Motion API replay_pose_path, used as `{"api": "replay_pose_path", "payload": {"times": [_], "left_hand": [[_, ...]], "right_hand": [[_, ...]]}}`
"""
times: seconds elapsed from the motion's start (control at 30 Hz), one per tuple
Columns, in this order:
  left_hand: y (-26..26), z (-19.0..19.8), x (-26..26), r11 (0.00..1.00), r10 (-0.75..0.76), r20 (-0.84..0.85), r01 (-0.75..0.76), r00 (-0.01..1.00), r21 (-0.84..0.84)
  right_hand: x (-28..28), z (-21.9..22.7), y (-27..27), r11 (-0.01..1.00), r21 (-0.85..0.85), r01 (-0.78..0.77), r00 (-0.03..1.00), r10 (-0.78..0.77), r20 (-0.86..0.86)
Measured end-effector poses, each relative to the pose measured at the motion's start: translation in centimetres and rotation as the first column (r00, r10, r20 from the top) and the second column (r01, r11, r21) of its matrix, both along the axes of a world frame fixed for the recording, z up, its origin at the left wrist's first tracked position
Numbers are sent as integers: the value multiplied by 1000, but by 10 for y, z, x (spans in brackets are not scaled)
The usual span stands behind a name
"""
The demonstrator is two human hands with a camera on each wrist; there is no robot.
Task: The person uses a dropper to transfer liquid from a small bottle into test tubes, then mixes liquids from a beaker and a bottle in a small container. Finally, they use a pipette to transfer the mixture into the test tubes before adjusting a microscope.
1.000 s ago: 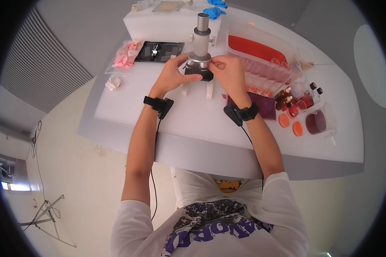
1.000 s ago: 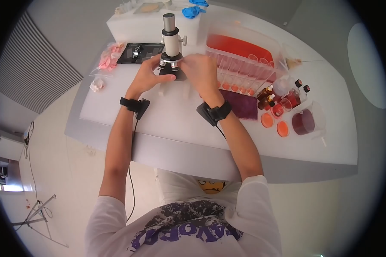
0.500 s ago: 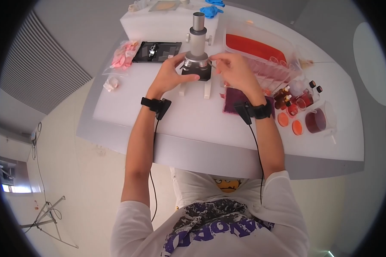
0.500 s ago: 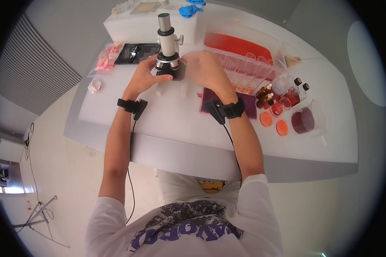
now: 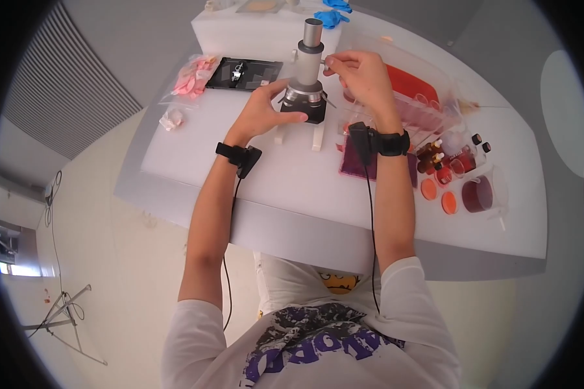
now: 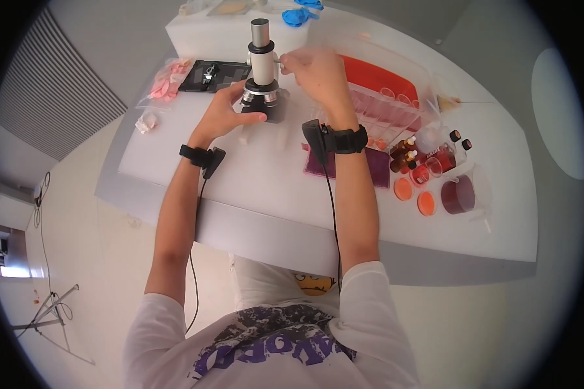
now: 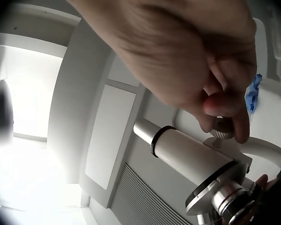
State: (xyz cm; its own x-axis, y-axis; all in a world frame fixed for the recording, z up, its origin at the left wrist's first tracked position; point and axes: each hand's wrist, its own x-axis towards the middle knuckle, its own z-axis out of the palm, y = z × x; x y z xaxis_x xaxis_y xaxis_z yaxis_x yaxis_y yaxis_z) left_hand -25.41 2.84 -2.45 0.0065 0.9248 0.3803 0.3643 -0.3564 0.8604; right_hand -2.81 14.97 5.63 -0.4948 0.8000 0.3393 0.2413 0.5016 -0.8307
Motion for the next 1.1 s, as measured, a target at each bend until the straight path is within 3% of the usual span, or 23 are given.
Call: {"api": "replay_pose_path", "payload": {"times": [0.2, 0.43, 0.63, 0.7, 0.8, 0.93, 1.1], "left_hand": [[-1, 1, 1, 1000, 3, 6, -3, 1000, 3], [1, -2, 1, 1000, 12, -1, -12, 1000, 2], [0, 0, 2, 1000, 20, -12, -20, 1000, -9], [0, -2, 2, 1000, 15, -4, -15, 1000, -12], [0, -2, 0, 1000, -5, -5, 5, 1000, -24], [-1, 1, 1, 999, -7, -13, 7, 1000, -35], [-1, 0, 1, 999, -8, 1, 8, 1000, -35]], "right_hand": [[1, -7, 6, 994, 111, -4, 999, 8, -40], [3, 5, -3, 995, 87, -41, 998, 37, 49], [-4, -4, -4, 998, 57, 18, 999, -20, 36], [-6, -5, -6, 987, 155, 44, 996, -55, 66], [-9, -4, -11, 986, 141, 84, 994, -93, 53], [-10, -4, -14, 990, 126, 69, 996, -74, 41], [-12, -8, -8, 982, 168, 87, 985, -110, 133]]}}
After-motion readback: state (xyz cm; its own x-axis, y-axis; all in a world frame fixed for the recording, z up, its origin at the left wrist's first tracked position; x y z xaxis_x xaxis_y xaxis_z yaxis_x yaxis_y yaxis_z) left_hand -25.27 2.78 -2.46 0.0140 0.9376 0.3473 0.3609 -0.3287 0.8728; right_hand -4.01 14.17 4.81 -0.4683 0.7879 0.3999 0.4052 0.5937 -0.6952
